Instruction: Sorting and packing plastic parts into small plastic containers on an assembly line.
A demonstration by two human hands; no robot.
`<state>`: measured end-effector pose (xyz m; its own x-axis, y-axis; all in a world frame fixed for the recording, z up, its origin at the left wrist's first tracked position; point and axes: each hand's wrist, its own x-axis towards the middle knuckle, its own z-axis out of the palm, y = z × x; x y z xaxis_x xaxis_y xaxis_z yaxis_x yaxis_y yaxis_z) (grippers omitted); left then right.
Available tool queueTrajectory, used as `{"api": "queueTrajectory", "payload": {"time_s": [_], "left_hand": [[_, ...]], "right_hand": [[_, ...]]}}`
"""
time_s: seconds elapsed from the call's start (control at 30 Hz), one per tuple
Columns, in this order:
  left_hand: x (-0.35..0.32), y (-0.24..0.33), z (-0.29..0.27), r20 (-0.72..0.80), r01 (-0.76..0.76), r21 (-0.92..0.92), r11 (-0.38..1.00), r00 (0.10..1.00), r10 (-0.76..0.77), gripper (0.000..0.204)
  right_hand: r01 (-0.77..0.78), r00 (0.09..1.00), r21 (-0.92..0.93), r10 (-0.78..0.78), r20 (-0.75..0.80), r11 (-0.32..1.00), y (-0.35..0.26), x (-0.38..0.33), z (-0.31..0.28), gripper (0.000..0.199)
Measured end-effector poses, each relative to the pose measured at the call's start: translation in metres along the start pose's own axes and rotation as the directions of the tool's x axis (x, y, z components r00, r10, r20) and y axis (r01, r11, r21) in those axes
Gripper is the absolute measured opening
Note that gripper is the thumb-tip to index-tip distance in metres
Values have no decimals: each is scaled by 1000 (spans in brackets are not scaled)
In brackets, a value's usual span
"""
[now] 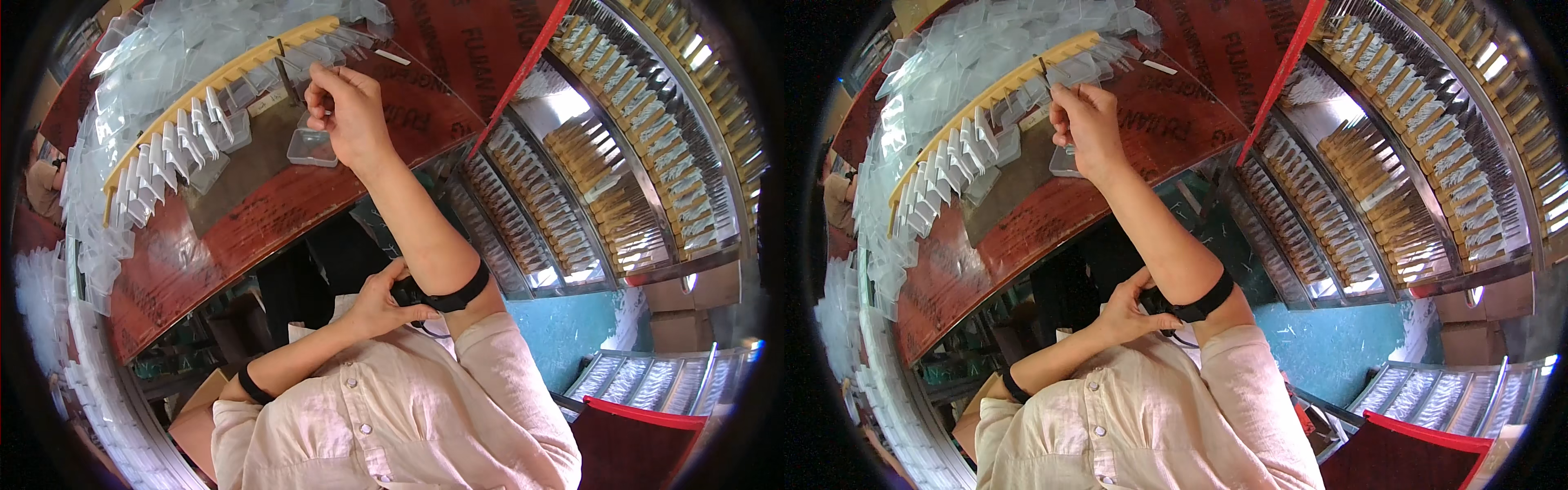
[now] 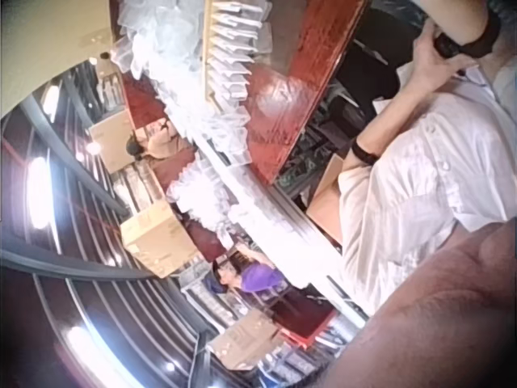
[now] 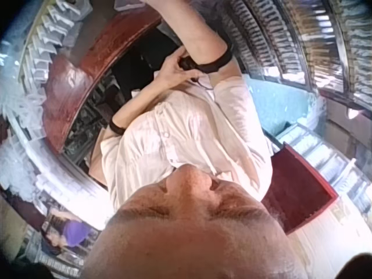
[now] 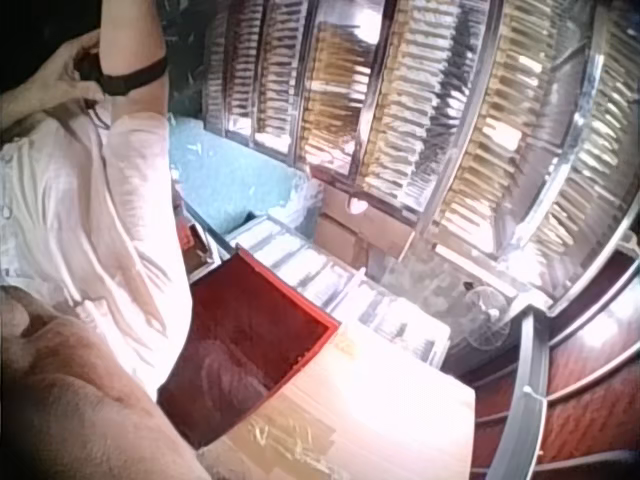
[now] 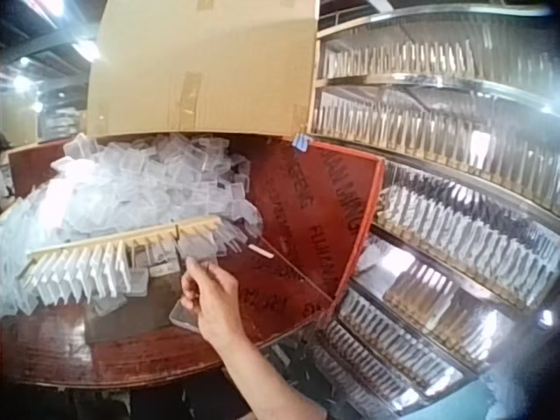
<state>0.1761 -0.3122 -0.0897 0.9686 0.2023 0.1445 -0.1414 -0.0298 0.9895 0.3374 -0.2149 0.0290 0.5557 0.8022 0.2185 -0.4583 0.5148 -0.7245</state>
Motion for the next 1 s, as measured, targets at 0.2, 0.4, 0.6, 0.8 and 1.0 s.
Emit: {"api": "queueTrajectory", "payload": {"time_s": [0.2,0.4,0.6,0.8,1.0], "left_hand": [[1,-17,2,17,2,-152,988,1000,1,81],[1,-8,3,182,199,-308,930,972,-147,65],[0,-14,-4,164,203,-367,908,975,-152,62],[-6,1,-8,195,280,-293,914,954,-229,59],[-6,-11,-9,248,341,-322,883,931,-269,57]], "right_hand": [[-9,999,-4,9,-34,1000,11,-1,-2,30],[12,1000,-63,-11,6,998,12,11,-20,26],[616,671,-787,-498,549,-38,29,10,-31,19],[661,492,-573,-296,819,-486,32,9,-40,19],[594,574,-727,-451,684,-346,30,21,-41,20]]}}
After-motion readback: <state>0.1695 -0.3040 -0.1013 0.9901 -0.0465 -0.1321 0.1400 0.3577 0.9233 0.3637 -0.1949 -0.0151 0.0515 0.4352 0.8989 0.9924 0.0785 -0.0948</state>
